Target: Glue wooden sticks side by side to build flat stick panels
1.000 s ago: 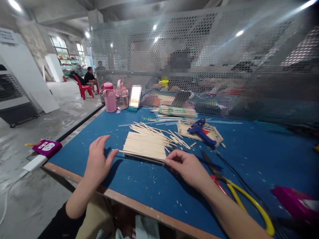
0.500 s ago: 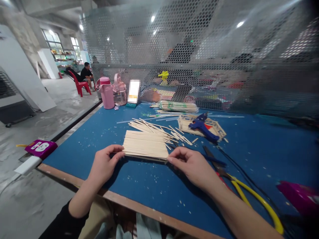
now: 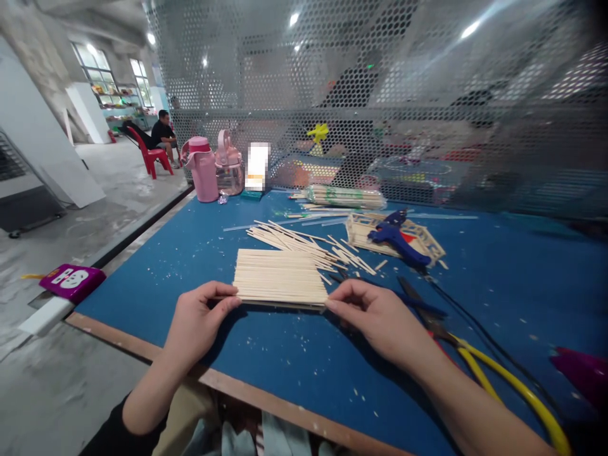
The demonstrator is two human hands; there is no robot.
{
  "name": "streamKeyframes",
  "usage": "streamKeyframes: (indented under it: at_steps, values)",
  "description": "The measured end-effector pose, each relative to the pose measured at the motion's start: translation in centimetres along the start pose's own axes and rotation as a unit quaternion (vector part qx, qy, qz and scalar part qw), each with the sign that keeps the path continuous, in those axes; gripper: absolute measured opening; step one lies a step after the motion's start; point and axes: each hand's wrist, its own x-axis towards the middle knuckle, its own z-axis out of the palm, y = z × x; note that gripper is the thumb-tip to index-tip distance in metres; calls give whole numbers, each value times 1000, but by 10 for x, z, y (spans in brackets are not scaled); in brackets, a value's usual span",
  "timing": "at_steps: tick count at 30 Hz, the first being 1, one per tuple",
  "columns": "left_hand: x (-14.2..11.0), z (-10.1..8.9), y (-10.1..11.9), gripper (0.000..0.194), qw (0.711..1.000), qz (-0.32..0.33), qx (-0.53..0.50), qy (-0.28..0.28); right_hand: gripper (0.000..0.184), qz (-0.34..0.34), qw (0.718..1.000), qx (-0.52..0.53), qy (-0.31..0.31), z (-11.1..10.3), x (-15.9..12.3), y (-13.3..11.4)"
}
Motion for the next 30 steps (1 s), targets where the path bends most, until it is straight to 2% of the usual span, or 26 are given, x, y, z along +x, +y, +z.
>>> streamKeyframes:
  at_steps: [3,8,11,14,18,21,24,27,30]
  values:
    - [-1,-1,1,12,1000,19,14,12,14,-27,999,-12,23,1,0,0]
    - [-16,-10,1,8,992,78,50,90,13,-101,992,12,71,3,-9,-8]
    - [-34,-18,-2,6,980,113,68,148,12,-144,987,20,62,6,-18,-15]
    - [-51,-26,-9,4,975,128,72,167,13,-157,987,11,28,11,-24,-19]
    - [-60,-33,-20,7,980,136,100,104,10,-83,995,-3,-58,16,-22,-16]
    - [-49,-31,-20,14,982,123,122,74,7,-52,995,0,-81,15,-16,-9]
    - [-26,-21,-8,17,985,97,133,44,9,-32,998,23,-56,10,-7,-2]
    - [-1,-7,6,16,987,93,129,-1,11,-2,999,42,-5,5,1,3]
    - [10,0,11,17,990,82,111,-30,11,8,998,47,30,1,5,6]
